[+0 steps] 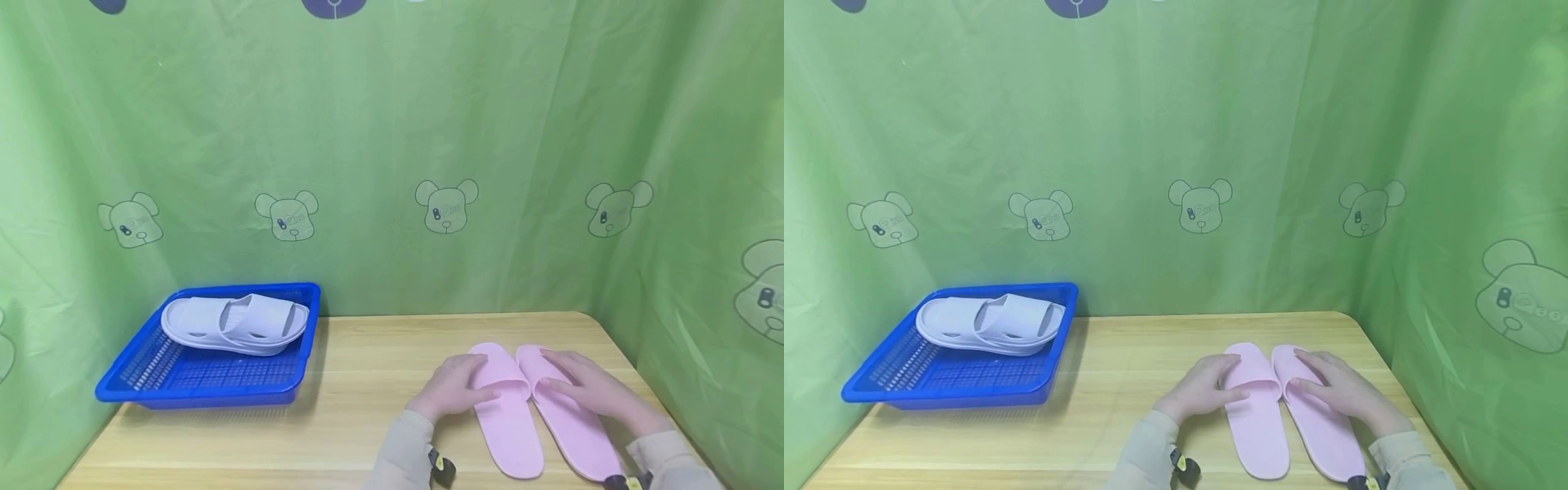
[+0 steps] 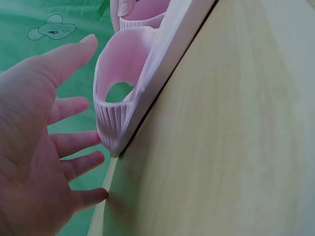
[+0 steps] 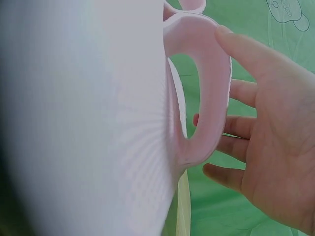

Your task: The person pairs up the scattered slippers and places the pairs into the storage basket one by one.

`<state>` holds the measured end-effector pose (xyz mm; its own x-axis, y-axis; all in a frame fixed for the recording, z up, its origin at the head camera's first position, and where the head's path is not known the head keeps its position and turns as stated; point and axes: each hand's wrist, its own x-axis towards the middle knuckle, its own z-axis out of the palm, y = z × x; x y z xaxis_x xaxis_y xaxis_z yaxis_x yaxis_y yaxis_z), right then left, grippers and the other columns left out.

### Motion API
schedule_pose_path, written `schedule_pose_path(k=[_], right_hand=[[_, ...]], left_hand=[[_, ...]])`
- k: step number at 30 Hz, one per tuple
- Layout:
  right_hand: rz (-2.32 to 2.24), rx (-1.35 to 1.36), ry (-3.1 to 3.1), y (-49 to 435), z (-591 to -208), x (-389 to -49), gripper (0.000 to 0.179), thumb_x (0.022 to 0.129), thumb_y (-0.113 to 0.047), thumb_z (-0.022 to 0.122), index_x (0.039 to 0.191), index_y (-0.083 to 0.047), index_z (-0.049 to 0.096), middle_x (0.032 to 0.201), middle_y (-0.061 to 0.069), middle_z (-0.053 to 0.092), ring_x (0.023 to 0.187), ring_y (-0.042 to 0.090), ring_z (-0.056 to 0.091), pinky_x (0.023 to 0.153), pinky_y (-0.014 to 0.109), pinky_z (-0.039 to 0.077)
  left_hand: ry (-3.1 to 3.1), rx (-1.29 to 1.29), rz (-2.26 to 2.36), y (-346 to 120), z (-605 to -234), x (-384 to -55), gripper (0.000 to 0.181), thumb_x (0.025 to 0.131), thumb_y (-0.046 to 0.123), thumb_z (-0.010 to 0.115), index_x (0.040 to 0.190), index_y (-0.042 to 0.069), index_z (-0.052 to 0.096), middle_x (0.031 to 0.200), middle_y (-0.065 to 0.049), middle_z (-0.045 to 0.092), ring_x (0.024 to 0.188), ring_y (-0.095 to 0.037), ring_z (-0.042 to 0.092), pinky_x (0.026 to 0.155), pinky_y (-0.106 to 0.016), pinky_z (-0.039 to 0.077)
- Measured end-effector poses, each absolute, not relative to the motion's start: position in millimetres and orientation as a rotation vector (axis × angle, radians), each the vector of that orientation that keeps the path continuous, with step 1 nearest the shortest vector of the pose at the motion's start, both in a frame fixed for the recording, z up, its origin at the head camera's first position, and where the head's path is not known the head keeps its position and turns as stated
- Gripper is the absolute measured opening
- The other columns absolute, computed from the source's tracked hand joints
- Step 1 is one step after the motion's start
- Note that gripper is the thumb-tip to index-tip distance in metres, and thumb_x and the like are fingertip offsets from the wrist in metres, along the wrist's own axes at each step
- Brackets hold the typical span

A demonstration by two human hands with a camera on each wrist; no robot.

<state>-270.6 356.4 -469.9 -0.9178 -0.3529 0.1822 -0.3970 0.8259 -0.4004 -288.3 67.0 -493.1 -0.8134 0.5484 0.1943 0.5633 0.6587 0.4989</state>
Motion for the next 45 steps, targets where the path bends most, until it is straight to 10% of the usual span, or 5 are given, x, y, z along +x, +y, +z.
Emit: schedule_pose_path(k=[45], right_hand=[[0.500, 0.498, -2.768, 354.4, -444.2, -266.3, 0.070, 0.085, -0.045, 0.070, 0.134, 0.001, 0.053, 0.125, 0.031, 0.056, 0.113, 0.048, 0.052, 0.092, 0.066, 0.041]], left_hand=[[-2.905, -0.623, -0.826, 57.1, -484.8, -284.2, 0.075, 0.075, 0.054, 0.074, 0.138, 0.018, 0.055, 0.131, -0.004, 0.058, 0.117, -0.018, 0.055, 0.100, -0.031, 0.050]])
